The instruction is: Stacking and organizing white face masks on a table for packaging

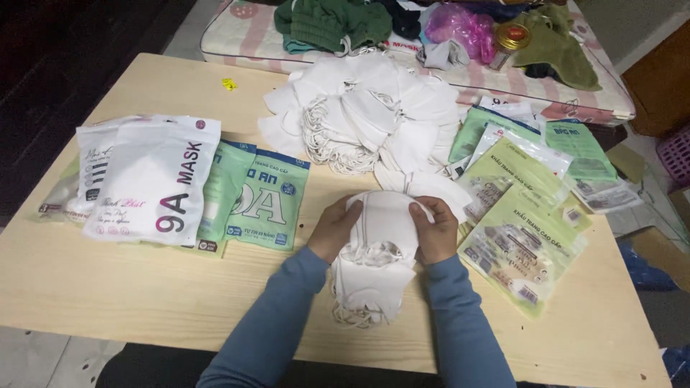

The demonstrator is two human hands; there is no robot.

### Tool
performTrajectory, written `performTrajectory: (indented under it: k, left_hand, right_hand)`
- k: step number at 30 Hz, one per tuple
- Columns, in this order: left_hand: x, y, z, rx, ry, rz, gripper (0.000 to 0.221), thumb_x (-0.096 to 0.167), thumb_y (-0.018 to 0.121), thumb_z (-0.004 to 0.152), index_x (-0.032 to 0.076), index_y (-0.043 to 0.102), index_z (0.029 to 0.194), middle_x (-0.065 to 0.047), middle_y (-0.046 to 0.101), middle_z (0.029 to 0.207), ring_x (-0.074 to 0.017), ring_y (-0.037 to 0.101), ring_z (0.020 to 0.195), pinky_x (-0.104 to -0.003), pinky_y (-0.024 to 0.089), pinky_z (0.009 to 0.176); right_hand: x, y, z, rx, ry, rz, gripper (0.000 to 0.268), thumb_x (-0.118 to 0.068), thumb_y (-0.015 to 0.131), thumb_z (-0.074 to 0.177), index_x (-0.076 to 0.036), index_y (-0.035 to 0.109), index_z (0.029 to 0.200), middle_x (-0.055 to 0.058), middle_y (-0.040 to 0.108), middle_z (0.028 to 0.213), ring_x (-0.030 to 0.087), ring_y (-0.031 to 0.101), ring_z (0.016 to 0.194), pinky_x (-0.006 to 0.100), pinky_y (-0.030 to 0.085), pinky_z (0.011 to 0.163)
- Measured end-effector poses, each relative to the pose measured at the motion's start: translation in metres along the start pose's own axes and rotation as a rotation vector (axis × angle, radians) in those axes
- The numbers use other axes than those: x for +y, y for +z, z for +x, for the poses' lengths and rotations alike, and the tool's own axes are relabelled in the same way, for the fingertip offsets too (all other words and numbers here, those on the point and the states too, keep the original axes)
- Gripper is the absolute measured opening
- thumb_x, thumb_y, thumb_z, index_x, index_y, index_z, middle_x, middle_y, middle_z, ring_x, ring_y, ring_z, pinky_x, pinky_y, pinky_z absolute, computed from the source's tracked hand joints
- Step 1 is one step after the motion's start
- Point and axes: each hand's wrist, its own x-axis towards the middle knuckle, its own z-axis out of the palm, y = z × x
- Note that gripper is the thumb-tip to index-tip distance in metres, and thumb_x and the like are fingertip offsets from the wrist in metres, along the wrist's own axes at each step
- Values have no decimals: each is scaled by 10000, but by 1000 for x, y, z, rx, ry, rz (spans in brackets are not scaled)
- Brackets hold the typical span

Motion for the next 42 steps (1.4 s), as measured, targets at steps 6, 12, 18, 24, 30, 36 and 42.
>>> performTrajectory:
  k: [6, 12, 18, 24, 30, 36, 42]
  left_hand:
    - [-11, 0, 1, 12, 33, -121, 461, 295, 514, 1084, 6, 552, 1442, -225, 644, 1333, -264, 592, 1228, -469, 494, 1048]
    - [-12, -8, 2, -56, 13, 11, 487, 264, 425, 1110, -52, 455, 1479, -318, 532, 1431, -452, 477, 1370, -566, 387, 1132]
    - [9, 1, -23, 32, -15, -1, 456, 280, 441, 1101, 4, 521, 1455, -242, 605, 1379, -344, 564, 1296, -512, 443, 1114]
    - [11, -6, -24, 179, 98, 133, 421, 221, 386, 1101, -19, 549, 1406, -283, 620, 1330, -379, 552, 1297, -544, 419, 1125]
    - [1, -18, -17, 144, 195, 113, 398, 219, 437, 1096, -14, 575, 1387, -262, 651, 1294, -345, 573, 1260, -543, 434, 1097]
    - [-9, -10, -15, 25, 113, -38, 424, 293, 435, 1110, 38, 567, 1422, -192, 667, 1297, -275, 595, 1226, -494, 467, 1080]
    - [22, 2, -31, 2, 26, 167, 593, 331, 650, 999, -5, 496, 1462, -265, 598, 1378, -377, 553, 1313, -543, 430, 1114]
  right_hand:
    - [-15, 7, -7, -31, -51, -124, 166, -85, 813, 901, -69, 734, 1046, 86, 747, 921, 125, 674, 825, 288, 599, 754]
    - [-26, 7, -12, -134, -170, -295, 185, -75, 816, 901, -26, 731, 1058, 175, 737, 919, 227, 673, 906, 420, 552, 852]
    - [-44, 9, -22, -194, -261, -401, 197, -108, 799, 924, -87, 766, 1116, 170, 773, 967, 315, 738, 1003, 463, 561, 906]
    - [-53, -14, -12, -110, -256, -653, 179, -171, 759, 957, -210, 802, 1126, 124, 770, 831, 285, 757, 860, 379, 586, 757]
    - [-40, -33, 4, -91, 21, -63, 158, -52, 663, 986, -8, 710, 1130, 95, 696, 742, 154, 586, 346, 208, 497, 289]
    - [-53, 8, -33, -205, 11, -161, 172, 6, 703, 929, -14, 762, 1089, 142, 738, 785, 159, 681, 560, 274, 558, 477]
    - [-51, 5, -25, -293, 1, -298, 162, -40, 724, 945, -67, 780, 1095, 103, 760, 791, 113, 670, 651, 268, 572, 612]
